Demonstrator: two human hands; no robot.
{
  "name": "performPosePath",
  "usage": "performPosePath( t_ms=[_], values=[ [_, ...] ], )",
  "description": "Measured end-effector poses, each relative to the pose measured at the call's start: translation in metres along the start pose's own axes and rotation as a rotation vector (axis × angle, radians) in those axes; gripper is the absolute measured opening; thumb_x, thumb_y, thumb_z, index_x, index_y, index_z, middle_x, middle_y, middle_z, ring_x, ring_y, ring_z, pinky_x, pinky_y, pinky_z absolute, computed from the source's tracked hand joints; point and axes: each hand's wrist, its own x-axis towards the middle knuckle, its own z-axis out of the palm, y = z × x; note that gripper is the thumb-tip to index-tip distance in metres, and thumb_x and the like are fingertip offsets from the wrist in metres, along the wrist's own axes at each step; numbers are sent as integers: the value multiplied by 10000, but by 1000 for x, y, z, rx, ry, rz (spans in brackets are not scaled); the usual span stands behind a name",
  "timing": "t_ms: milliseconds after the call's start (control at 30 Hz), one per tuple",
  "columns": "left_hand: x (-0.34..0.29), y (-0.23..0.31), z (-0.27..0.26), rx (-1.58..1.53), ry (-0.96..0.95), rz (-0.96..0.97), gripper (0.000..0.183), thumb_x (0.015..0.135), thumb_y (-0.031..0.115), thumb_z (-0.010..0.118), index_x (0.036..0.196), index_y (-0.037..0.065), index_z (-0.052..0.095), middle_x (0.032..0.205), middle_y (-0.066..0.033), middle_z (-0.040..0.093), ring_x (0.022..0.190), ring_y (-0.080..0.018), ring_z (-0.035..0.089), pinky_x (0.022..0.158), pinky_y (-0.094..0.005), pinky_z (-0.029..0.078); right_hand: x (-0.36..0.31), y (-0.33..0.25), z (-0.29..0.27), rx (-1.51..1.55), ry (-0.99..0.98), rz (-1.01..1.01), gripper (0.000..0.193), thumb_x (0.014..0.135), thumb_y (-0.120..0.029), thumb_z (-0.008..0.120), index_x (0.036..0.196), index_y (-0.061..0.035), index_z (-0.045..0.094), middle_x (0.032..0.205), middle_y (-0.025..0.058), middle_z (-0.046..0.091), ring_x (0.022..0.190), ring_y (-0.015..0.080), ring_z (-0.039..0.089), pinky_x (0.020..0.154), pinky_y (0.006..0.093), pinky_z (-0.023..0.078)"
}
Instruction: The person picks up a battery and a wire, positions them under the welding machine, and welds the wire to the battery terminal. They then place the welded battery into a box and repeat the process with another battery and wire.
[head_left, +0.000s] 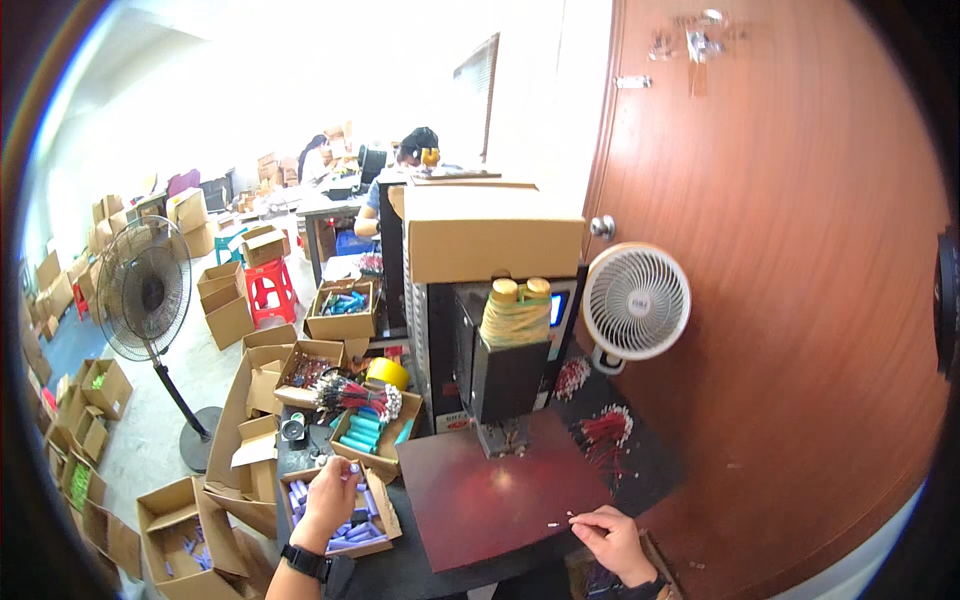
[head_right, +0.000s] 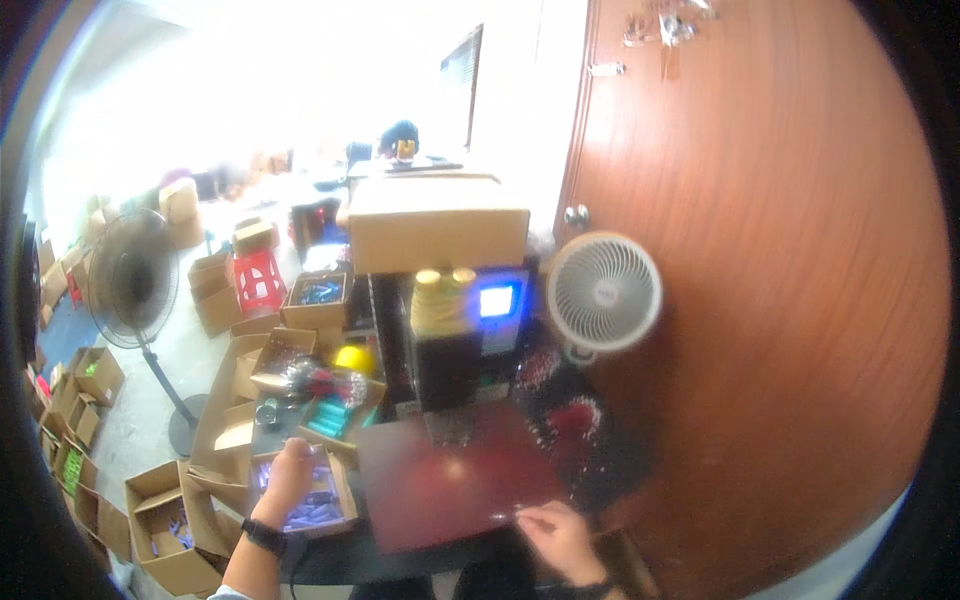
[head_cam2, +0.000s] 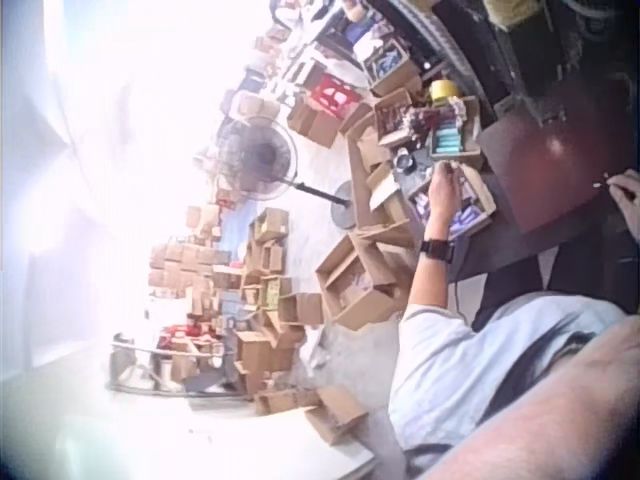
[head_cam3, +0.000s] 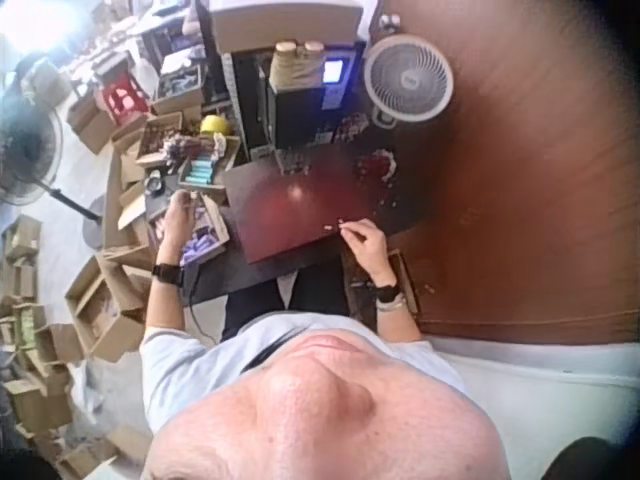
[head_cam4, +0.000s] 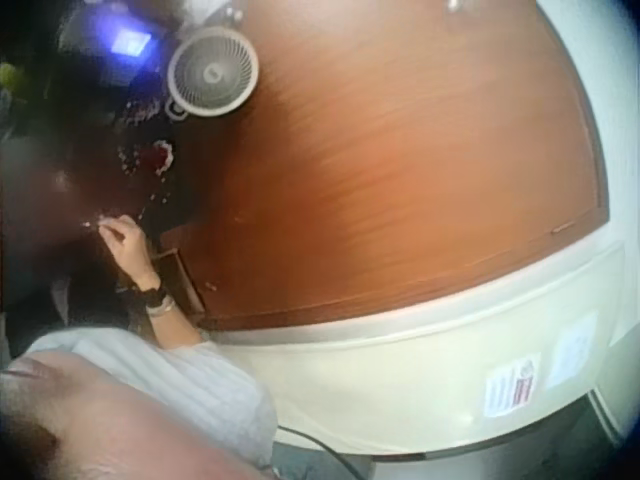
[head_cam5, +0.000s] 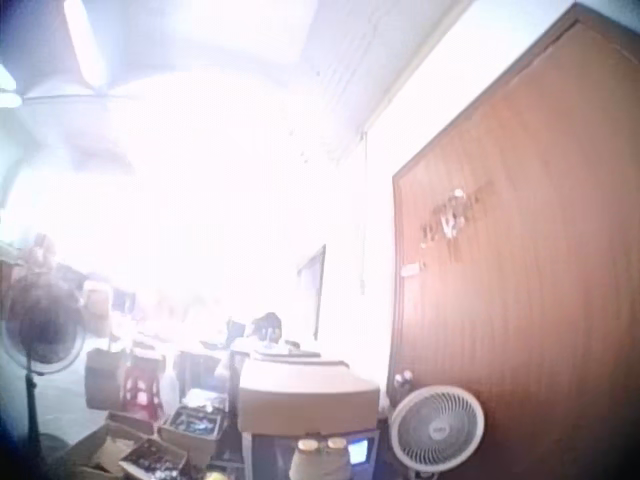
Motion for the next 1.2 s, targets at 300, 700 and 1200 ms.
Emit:
performPosePath(
  t_ms=[300,700,1200],
  values=[
    [-1,112,1,-464,-203,160,244,794,137,623,1001,27,558,801,-101,634,712,-155,625,642,-272,501,25,-22,-7,65,19,-21,113,693,-44,673,806,-41,673,722,47,584,650,125,527,581,236,406],
    [21,157,64,-491,-353,142,230,780,175,620,965,42,585,809,-133,627,722,-246,630,639,-321,488,88,-24,27,379,-268,98,86,781,-62,600,808,17,620,735,20,574,634,72,516,570,209,424],
    [15,157,77,-443,-378,87,236,749,166,649,927,19,605,826,-168,619,761,-296,616,673,-342,493,98,11,61,694,-267,257,53,794,-15,580,843,6,581,794,32,591,741,69,538,658,204,433]
  ],
)
